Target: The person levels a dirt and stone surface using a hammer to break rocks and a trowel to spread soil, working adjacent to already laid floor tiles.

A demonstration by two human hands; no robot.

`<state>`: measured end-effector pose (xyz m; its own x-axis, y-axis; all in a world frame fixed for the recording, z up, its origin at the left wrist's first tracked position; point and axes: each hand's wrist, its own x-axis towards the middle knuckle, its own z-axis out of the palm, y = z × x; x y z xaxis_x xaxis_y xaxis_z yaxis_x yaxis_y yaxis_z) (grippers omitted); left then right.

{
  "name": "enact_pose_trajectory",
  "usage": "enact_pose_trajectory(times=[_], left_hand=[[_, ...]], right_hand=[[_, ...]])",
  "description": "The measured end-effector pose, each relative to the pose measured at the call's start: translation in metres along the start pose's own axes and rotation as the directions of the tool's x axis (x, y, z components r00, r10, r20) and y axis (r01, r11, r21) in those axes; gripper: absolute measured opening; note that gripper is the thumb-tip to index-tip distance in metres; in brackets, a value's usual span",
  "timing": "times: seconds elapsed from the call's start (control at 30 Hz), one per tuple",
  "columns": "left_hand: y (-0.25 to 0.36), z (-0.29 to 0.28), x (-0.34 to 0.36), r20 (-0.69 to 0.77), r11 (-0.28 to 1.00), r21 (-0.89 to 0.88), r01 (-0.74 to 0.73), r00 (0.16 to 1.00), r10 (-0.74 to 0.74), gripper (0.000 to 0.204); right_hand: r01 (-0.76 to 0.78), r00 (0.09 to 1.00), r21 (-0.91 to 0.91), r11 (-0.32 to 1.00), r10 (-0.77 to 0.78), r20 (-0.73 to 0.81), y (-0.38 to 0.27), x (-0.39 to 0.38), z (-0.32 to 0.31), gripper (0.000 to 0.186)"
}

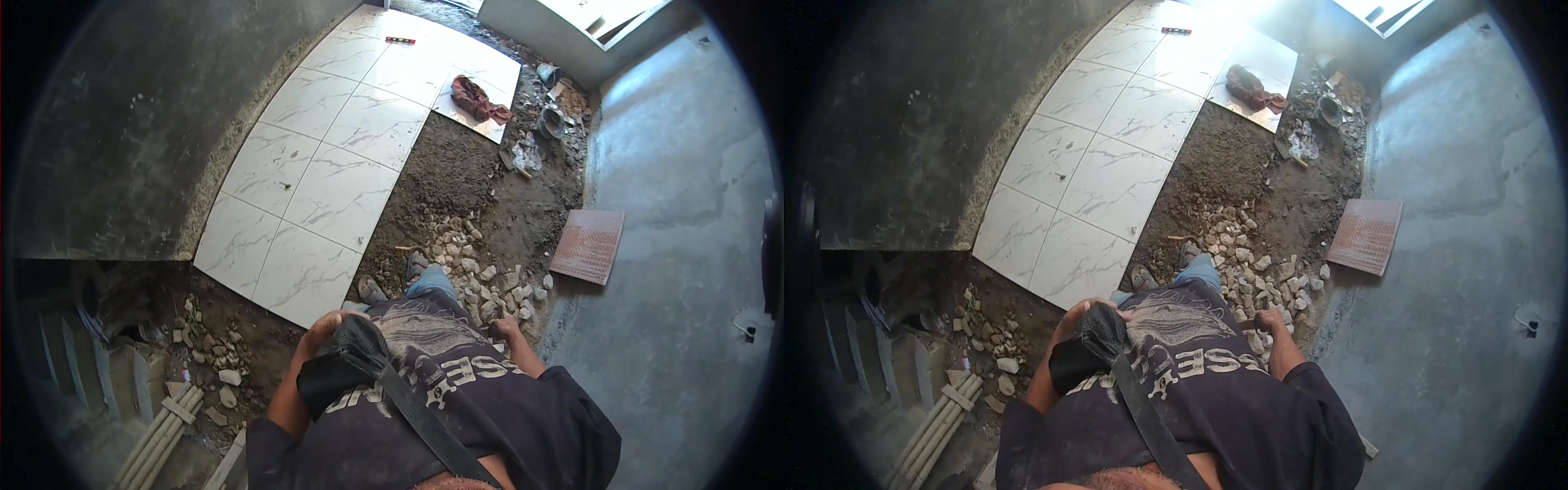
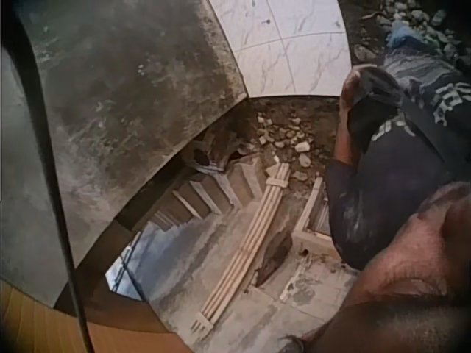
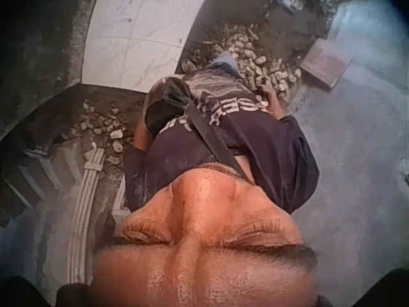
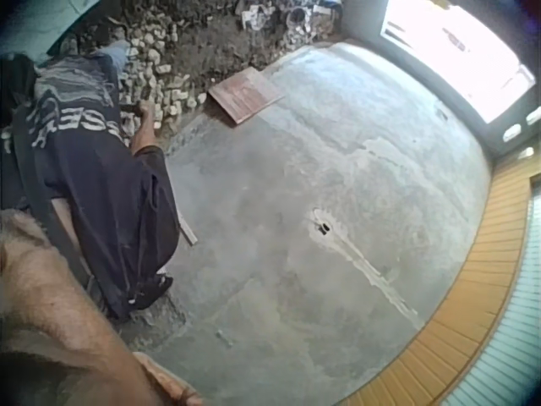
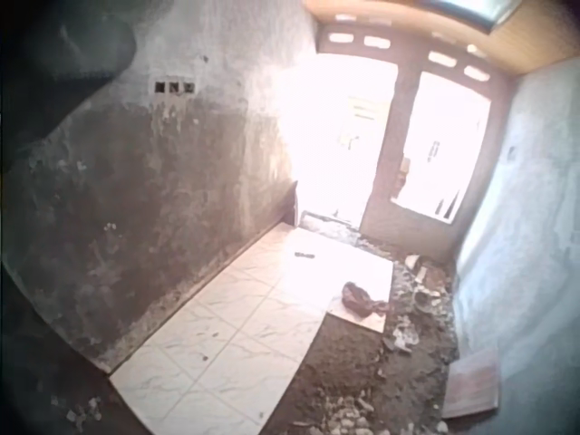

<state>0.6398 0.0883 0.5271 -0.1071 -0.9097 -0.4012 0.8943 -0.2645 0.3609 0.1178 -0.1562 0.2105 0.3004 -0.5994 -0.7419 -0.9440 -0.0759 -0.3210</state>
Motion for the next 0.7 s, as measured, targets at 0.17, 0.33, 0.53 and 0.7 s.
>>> enact_pose_trajectory(times=[0.17,0.33,0.53,0.7], left_hand=[[0.006,-0.007,-0.012,0.015,1.000,0.027,0.012,1.000,-0.012,0.049],[-0.010,-0.029,-0.036,-0.071,0.997,0.062,-0.047,0.996,0.051,0.053],[-0.026,-0.058,-0.025,-0.053,0.993,0.088,-0.082,0.995,0.086,0.058],[-0.023,-0.057,-0.005,0.011,0.988,-0.016,-0.153,0.988,0.153,0.060]], right_hand=[[-0.036,0.983,0.290,0.956,0.087,-0.163,0.032,0.037,0.005,0.019],[-0.086,0.963,0.204,0.975,0.133,-0.233,-0.063,0.009,-0.028,0.030],[-0.315,0.937,0.106,0.943,0.327,-0.125,-0.065,0.025,-0.021,0.039],[-0.145,0.982,0.124,0.982,0.158,-0.101,-0.052,0.020,-0.006,0.041]])
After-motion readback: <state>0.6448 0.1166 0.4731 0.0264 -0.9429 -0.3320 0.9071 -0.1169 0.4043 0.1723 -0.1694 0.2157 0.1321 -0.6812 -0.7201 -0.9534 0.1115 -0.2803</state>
